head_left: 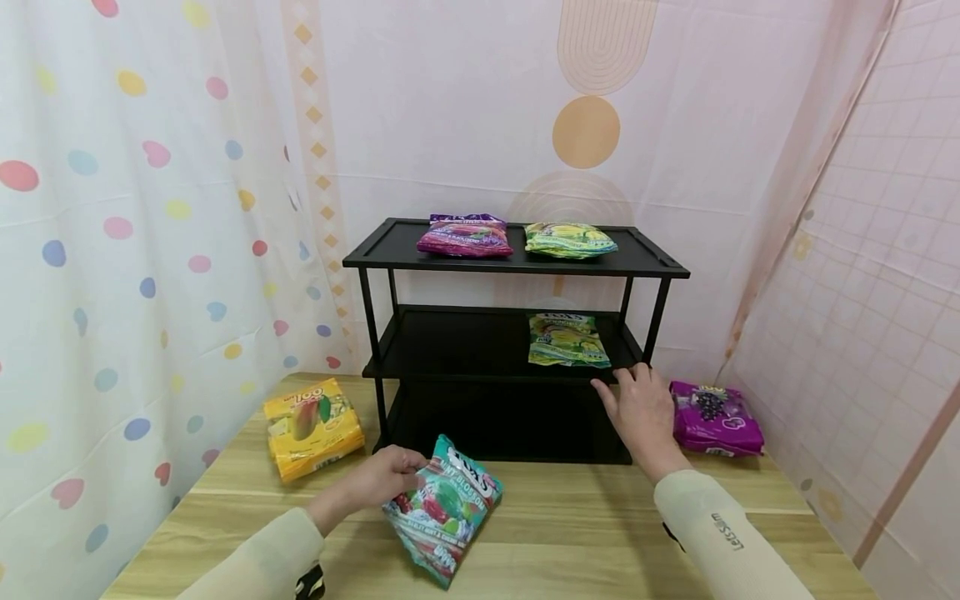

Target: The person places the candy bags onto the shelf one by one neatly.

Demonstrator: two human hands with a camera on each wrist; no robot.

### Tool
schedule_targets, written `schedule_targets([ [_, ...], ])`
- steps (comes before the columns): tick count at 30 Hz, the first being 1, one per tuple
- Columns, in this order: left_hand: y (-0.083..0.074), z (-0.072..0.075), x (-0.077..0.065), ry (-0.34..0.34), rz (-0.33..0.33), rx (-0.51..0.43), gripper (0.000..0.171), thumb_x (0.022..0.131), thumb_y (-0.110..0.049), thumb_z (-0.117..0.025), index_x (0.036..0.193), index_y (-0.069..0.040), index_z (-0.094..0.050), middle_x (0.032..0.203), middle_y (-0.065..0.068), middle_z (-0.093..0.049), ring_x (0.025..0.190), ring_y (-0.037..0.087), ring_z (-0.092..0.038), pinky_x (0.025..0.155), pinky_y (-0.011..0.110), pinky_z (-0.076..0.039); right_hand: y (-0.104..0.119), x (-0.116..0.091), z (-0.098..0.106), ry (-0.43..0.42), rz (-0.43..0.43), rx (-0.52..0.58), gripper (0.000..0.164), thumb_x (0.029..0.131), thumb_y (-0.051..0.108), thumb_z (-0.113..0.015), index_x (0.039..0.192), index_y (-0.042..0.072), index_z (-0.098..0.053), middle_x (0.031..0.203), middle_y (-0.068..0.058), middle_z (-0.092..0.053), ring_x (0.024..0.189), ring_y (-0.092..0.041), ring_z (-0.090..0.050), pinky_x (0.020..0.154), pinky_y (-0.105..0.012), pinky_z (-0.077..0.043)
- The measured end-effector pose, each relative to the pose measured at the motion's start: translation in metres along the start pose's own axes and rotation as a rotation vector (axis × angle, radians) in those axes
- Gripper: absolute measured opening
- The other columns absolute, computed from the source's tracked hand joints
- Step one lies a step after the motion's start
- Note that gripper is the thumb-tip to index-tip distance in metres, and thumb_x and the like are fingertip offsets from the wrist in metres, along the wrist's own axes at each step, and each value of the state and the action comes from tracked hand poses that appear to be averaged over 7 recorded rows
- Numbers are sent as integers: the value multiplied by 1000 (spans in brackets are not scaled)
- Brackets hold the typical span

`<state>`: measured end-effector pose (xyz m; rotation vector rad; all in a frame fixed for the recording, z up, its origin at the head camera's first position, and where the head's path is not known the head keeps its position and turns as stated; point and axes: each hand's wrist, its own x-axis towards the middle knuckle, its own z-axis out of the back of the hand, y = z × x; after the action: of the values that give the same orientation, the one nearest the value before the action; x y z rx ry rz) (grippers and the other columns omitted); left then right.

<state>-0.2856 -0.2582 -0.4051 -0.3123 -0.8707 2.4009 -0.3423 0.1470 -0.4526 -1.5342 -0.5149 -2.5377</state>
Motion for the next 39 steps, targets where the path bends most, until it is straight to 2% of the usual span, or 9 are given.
schedule_targets([
  [4, -6, 3, 1, -22, -22, 2, 19, 100, -4, -54, 112, 0, -69, 84, 3, -72, 68, 10, -62, 66, 26, -52, 0, 0, 0, -13, 6, 1, 45, 88, 41, -74, 98, -3, -72, 92, -22, -59, 81, -39, -57, 65, -52, -51],
  [9, -15, 10, 2, -52, -32, 0, 21, 101, -8, -54, 114, 1, -68, 78, 3, -70, 64, 10, -58, 64, 25, -50, 0, 0, 0, -23, 12, 2, 45, 88, 41, -74, 98, -3, -72, 92, -22, -59, 81, -39, -57, 66, -52, -51],
  [21, -31, 25, 6, -131, -13, -41, 26, 103, -12, -52, 121, 2, -66, 89, 4, -73, 73, 14, -63, 71, 26, -52, -1, -1, -2, -40, 23, 0, 45, 87, 41, -75, 98, -3, -72, 91, -22, -59, 80, -40, -57, 66, -52, -51],
  [28, -39, 33, 9, -174, -11, -56, 27, 103, -11, -52, 122, 3, -64, 89, 6, -73, 72, 16, -64, 70, 27, -52, -1, -1, -1, -23, 12, 8, 45, 88, 41, -74, 99, -3, -72, 92, -22, -59, 82, -40, -57, 68, -52, -50],
  [35, -44, 37, 13, -195, -36, -84, 27, 103, -13, -52, 121, 3, -64, 94, 7, -74, 79, 18, -66, 76, 29, -53, 0, -1, 0, -2, 1, 9, 45, 89, 41, -73, 100, -3, -72, 94, -22, -59, 84, -40, -57, 70, -52, -50],
  [39, -48, 39, 16, -225, -23, -107, 28, 104, -12, -50, 124, 4, -62, 96, 8, -73, 81, 18, -65, 76, 30, -53, 0, -1, 0, -4, 1, 13, 45, 89, 41, -73, 100, -2, -72, 94, -22, -59, 84, -40, -57, 70, -52, -50],
])
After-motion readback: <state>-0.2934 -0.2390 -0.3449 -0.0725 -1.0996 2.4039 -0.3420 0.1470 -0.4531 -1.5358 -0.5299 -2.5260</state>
